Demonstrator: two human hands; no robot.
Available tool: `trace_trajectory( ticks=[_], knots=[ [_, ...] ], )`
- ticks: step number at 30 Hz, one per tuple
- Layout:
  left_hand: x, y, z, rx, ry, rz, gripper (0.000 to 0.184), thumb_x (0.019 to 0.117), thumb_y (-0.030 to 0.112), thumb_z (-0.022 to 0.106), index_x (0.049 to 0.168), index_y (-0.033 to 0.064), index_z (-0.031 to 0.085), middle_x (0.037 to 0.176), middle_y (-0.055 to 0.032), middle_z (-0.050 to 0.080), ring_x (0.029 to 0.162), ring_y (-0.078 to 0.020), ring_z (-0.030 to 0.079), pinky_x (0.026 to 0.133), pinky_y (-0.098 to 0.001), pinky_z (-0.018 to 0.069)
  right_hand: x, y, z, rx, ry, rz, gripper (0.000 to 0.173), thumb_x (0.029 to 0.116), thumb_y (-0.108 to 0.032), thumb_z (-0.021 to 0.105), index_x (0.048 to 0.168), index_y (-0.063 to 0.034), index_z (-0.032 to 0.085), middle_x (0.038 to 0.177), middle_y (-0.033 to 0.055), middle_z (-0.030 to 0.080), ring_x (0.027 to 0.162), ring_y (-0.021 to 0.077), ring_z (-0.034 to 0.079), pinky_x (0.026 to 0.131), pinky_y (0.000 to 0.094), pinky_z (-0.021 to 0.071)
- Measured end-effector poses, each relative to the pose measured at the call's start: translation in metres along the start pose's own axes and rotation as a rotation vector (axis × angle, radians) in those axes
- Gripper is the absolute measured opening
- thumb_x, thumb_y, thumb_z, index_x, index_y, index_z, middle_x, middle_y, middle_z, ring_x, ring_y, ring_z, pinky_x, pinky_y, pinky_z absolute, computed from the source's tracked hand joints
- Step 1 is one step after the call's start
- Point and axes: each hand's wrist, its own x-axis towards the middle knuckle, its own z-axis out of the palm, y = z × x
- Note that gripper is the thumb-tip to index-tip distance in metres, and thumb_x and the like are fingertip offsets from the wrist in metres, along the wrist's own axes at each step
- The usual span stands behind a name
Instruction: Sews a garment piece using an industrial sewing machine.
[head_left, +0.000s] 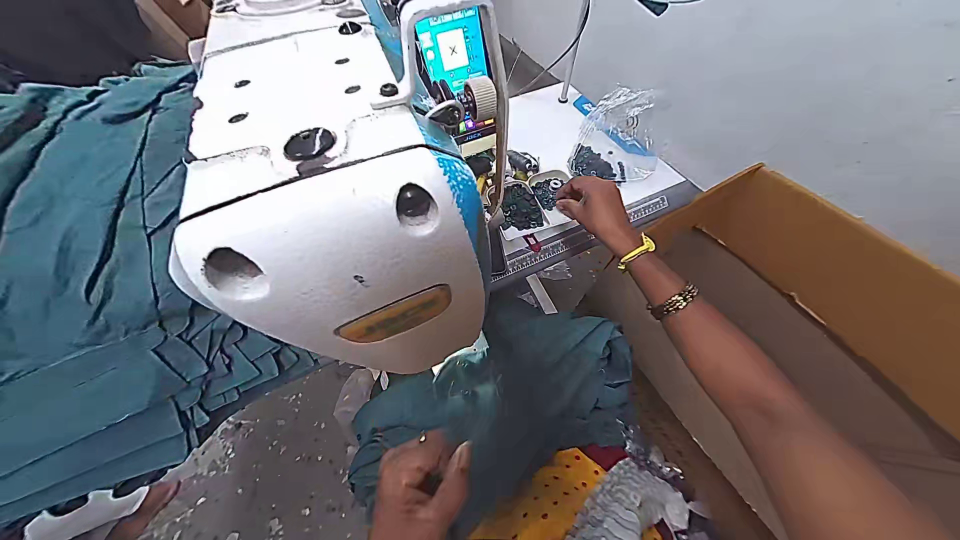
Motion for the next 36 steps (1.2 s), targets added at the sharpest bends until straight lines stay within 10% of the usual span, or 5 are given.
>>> trace_trajectory(
  ticks=[5,11,15,23,36],
  knots=[
    [-0.045,-0.053,-0.008,-0.552,0.207,-0.489,0.036,0.0907,-0.005,0.054,0.070,0.0255,0.053,0.063,0.0158,0.055,0.056,0.0061,0.051,0.055,-0.0128,0.0456,0.006,-0.005,-0.009,0.061,-0.022,0.062,0.018,0.0968,-0.013,0.069,0.108,-0.0010,0.076,0.103,0.0189,0.075,0.099,0.0366,0.072,0.094,0.0598,0.0520],
    [-0.040,-0.042,0.008,-0.790,0.255,-0.618,0.065,0.0897,0.007,0.063,0.145,0.0054,0.028,0.106,0.0029,0.072,0.091,-0.0069,0.073,0.081,-0.0260,0.0619,-0.064,-0.104,-0.025,0.315,-0.060,-0.237,0.012,0.0957,-0.007,0.067,0.102,0.0004,0.074,0.094,0.0109,0.073,0.079,0.0139,0.068,0.075,0.0331,0.0561],
    [-0.023,-0.033,0.010,-0.656,0.198,-0.608,0.035,0.0962,0.011,0.060,0.128,-0.0004,0.054,0.101,-0.0031,0.075,0.088,-0.0096,0.074,0.080,-0.0270,0.0624,-0.098,-0.137,-0.011,0.545,-0.222,-0.232,0.010,0.0907,-0.002,0.069,0.099,-0.0068,0.073,0.088,-0.0051,0.072,0.070,-0.0056,0.062,0.064,0.0139,0.0525],
    [-0.016,-0.035,-0.003,-0.111,0.082,-0.286,0.025,0.0966,0.025,0.065,0.113,0.0062,0.067,0.094,0.0050,0.073,0.085,-0.0009,0.070,0.078,-0.0205,0.0595,-0.114,-0.156,0.000,0.738,-0.357,-0.185,0.010,0.0913,-0.003,0.070,0.100,-0.0032,0.075,0.091,-0.0043,0.073,0.077,-0.0058,0.066,0.073,0.0126,0.0574],
    [-0.017,-0.033,-0.004,0.132,0.011,-0.126,0.030,0.1006,0.040,0.058,0.101,0.0123,0.070,0.086,0.0058,0.069,0.080,0.0016,0.065,0.074,-0.0205,0.0548,-0.133,-0.156,0.012,0.310,0.002,-0.502,0.013,0.0947,-0.017,0.067,0.090,-0.0106,0.078,0.085,0.0000,0.073,0.085,0.0073,0.066,0.076,0.0224,0.0524]
  ],
)
